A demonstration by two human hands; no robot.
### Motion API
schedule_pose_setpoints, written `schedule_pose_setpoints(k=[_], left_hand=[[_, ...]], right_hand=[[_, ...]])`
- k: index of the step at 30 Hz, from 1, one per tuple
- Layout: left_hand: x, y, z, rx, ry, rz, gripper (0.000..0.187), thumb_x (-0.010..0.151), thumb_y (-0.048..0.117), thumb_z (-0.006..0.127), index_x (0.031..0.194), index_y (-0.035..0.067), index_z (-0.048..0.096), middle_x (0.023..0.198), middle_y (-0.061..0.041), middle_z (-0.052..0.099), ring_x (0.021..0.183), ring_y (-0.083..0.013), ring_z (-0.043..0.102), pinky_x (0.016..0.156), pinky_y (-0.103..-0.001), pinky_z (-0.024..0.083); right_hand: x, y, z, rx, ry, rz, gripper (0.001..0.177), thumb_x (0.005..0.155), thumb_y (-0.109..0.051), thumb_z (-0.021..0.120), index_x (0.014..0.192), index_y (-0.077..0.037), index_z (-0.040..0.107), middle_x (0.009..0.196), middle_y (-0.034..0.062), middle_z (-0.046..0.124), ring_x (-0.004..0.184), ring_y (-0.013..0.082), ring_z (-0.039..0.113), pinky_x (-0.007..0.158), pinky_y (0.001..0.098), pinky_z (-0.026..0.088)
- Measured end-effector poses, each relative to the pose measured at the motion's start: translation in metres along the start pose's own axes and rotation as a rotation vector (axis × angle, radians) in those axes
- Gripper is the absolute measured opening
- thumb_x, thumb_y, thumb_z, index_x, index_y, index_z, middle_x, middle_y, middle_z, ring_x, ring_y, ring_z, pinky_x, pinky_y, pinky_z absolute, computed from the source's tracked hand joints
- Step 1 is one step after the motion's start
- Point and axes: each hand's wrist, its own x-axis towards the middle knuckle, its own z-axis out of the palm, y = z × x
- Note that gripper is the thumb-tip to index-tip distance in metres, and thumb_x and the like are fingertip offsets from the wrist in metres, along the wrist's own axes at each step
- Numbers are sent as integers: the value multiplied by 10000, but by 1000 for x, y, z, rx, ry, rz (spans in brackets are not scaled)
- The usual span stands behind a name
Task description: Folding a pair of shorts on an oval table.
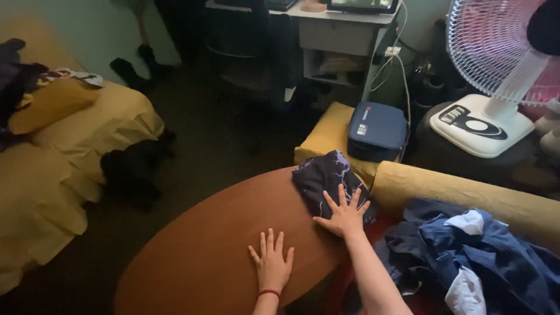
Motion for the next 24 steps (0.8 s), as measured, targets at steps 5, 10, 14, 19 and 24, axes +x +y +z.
schedule_pose_setpoints(k=[5, 10, 14, 19, 24], left_hand=[[0, 1, 7, 19, 52, 3, 646, 963, 502, 504, 1534, 201, 462, 1612, -84, 300, 1515, -307, 190, 1183, -682, 63], [3, 5, 3, 58, 5, -27, 646, 965, 515, 502, 1540, 226, 448, 1643, -69, 281, 1523, -294, 177, 1195, -681, 67], [4, 1, 13, 39, -27, -59, 656, 968, 525, 500, 1552, 236, 424, 1678, -70, 255, 1531, -290, 148, 1192, -680, 52], [6, 1, 15, 62, -56, -71, 658, 964, 551, 489, 1543, 251, 402, 1645, -50, 235, 1545, -278, 132, 1196, -691, 38], [6, 2, 14, 112, -109, -99, 648, 968, 563, 479, 1533, 264, 376, 1659, -35, 213, 1550, -262, 127, 1207, -687, 32]], right_hand=[[0, 0, 2, -11, -2, 10, 959, 776, -891, 491, 1593, -472, 215, 1727, 50, 6, 1521, 548, -92, 1107, 809, 39], [0, 2, 2, -1, 30, 11, 930, 796, -882, 479, 1590, -465, 233, 1725, 62, 12, 1517, 554, -86, 1109, 814, 36], [-2, 3, 7, -7, 46, -1, 930, 785, -856, 523, 1585, -462, 259, 1724, 69, 19, 1514, 563, -77, 1099, 827, 51], [-3, 5, 6, -5, 33, -8, 936, 780, -837, 562, 1583, -457, 267, 1725, 65, 17, 1519, 560, -90, 1097, 829, 54], [-11, 2, -1, 11, -13, 1, 944, 785, -835, 565, 1588, -452, 249, 1727, 66, 2, 1518, 553, -92, 1106, 820, 49]])
